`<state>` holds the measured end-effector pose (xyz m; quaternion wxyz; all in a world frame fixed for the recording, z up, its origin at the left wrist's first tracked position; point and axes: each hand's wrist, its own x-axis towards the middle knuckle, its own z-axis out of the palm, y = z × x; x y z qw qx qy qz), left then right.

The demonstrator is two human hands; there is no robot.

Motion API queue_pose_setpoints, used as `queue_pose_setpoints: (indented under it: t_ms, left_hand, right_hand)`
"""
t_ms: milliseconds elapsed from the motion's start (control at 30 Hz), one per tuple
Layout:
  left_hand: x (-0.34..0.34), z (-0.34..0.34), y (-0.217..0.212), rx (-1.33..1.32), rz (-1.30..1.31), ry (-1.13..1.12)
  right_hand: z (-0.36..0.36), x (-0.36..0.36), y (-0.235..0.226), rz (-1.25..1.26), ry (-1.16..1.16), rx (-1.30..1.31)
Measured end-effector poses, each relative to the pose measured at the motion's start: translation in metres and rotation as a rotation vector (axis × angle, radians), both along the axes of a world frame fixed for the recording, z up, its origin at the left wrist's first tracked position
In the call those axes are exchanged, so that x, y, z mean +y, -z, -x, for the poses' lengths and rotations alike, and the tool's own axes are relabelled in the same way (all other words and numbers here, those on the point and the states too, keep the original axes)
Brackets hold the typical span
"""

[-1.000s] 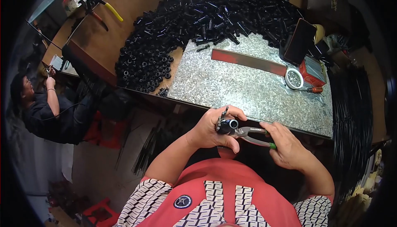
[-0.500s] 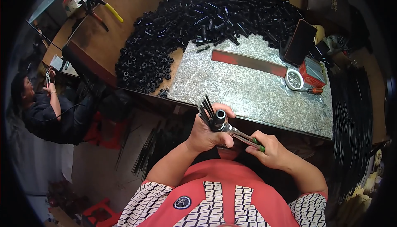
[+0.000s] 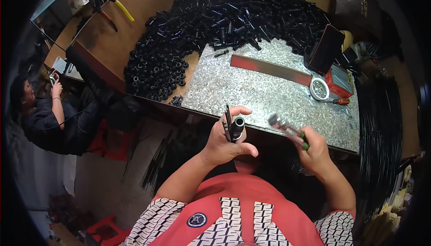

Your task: Assembling bundles of black rods with connectors using a crimping tool.

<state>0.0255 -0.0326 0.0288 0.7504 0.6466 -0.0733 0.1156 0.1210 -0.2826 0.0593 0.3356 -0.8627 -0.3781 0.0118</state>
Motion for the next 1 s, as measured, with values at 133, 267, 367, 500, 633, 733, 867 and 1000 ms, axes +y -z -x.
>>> queue_pose_setpoints:
  t_ms: [133, 267, 367, 500, 633, 733, 867, 1000]
  left_hand:
    - [-0.001, 0.001, -0.002, 0.039, 0.099, -0.018]
    - [0.000, 0.001, 0.003, -0.013, 0.114, -0.007]
    - [0.003, 0.002, 0.006, -0.058, 0.081, 0.002]
    - [0.005, 0.007, -0.004, -0.085, 0.088, -0.055]
    - [0.003, 0.015, -0.003, -0.038, 0.133, -0.040]
    - [0.000, 0.016, -0.004, -0.040, 0.139, -0.028]
    - [0.000, 0.016, -0.004, -0.046, 0.152, -0.039]
    - [0.001, 0.013, -0.007, -0.051, 0.176, -0.033]
  right_hand:
    - [-0.040, -0.015, -0.008, -0.007, 0.211, -0.103]
    - [-0.097, -0.019, -0.016, 0.094, 0.326, -0.100]
    - [-0.129, -0.017, -0.020, 0.289, 0.352, -0.155]
    - [-0.148, -0.004, -0.019, 0.502, 0.368, -0.171]
    - [-0.155, 0.005, -0.011, 0.615, 0.297, -0.222]
    - [-0.158, 0.006, -0.006, 0.633, 0.287, -0.250]
    - [-0.156, 0.007, -0.011, 0.606, 0.305, -0.220]
    - [-0.152, 0.008, -0.019, 0.550, 0.340, -0.194]
